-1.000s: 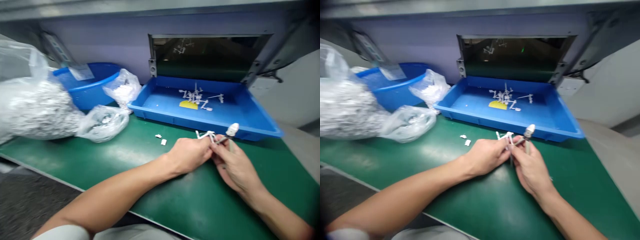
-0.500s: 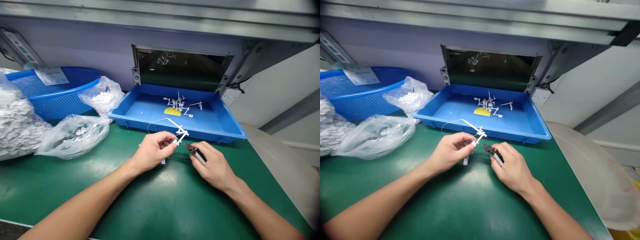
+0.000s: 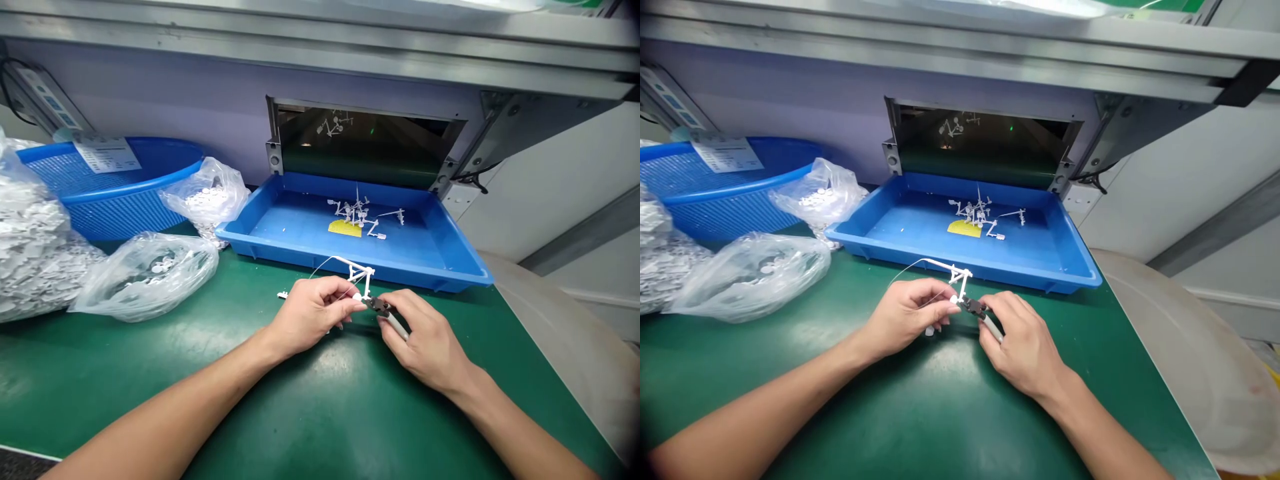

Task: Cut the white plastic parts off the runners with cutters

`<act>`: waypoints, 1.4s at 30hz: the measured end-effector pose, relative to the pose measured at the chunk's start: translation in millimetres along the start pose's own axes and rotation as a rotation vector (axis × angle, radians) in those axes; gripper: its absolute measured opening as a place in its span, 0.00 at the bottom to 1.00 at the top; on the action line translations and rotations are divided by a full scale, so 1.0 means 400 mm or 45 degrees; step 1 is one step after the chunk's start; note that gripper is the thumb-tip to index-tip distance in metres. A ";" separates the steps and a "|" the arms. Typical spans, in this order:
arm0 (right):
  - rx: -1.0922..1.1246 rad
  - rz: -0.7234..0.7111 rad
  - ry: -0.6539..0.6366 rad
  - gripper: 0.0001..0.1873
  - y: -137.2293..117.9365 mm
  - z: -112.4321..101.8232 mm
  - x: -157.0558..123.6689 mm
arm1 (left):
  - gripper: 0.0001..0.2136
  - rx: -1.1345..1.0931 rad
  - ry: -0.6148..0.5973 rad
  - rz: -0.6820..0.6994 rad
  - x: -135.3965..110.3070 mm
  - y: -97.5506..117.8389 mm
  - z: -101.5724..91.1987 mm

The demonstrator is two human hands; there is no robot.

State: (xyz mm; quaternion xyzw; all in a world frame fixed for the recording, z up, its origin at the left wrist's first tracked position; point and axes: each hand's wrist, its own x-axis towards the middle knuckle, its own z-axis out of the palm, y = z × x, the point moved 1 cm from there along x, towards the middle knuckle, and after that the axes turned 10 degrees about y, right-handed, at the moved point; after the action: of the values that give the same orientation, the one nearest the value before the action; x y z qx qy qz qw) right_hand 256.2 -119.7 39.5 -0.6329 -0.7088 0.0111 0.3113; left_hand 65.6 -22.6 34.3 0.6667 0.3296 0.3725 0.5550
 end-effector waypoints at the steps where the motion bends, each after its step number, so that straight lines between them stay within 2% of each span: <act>1: -0.001 -0.006 0.001 0.13 -0.001 0.000 0.000 | 0.08 0.014 -0.001 0.006 0.001 -0.001 0.000; 7: -0.017 -0.040 -0.002 0.14 -0.001 0.001 0.001 | 0.08 0.099 -0.022 0.057 0.003 -0.008 -0.004; 16: -0.206 -0.099 -0.037 0.11 0.012 0.003 -0.005 | 0.06 0.164 -0.047 0.120 0.003 -0.014 0.002; 22: -0.075 0.021 -0.093 0.11 0.028 -0.029 0.009 | 0.06 0.202 -0.070 0.196 0.015 -0.026 0.009; 25: -0.056 0.100 0.063 0.07 0.055 -0.062 0.021 | 0.06 0.256 -0.075 0.292 0.018 -0.022 0.010; 28: -0.076 0.154 0.224 0.07 0.082 -0.079 0.028 | 0.06 0.218 -0.077 0.295 0.013 -0.018 0.010; 32: -0.059 0.153 0.231 0.08 0.094 -0.060 0.029 | 0.06 0.152 -0.057 0.287 0.000 -0.010 0.014; 34: -0.040 0.126 0.228 0.09 0.086 -0.045 0.030 | 0.06 0.157 -0.028 0.354 -0.002 0.009 0.003; 36: -0.006 0.112 0.251 0.13 0.068 -0.035 0.034 | 0.06 0.170 0.086 0.482 0.002 0.041 -0.036; 37: 0.015 0.114 0.264 0.14 0.056 -0.032 0.038 | 0.06 0.156 0.212 0.552 0.008 0.061 -0.070; 39: 0.064 0.115 0.263 0.16 0.023 -0.028 0.053 | 0.07 0.084 0.595 0.672 0.024 0.101 -0.166; 41: 0.095 0.089 0.222 0.15 -0.013 -0.022 0.075 | 0.10 0.041 1.003 0.754 0.047 0.136 -0.284; 42: 0.099 0.067 0.197 0.15 -0.030 -0.017 0.087 | 0.11 0.089 1.146 0.772 0.061 0.149 -0.346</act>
State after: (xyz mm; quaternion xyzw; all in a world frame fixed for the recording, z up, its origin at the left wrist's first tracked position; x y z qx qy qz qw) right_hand 248.4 -93.2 64.9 -0.6378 -0.6647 -0.0021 0.3891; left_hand -39.8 56.6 111.0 0.5247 0.3397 0.7534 0.2044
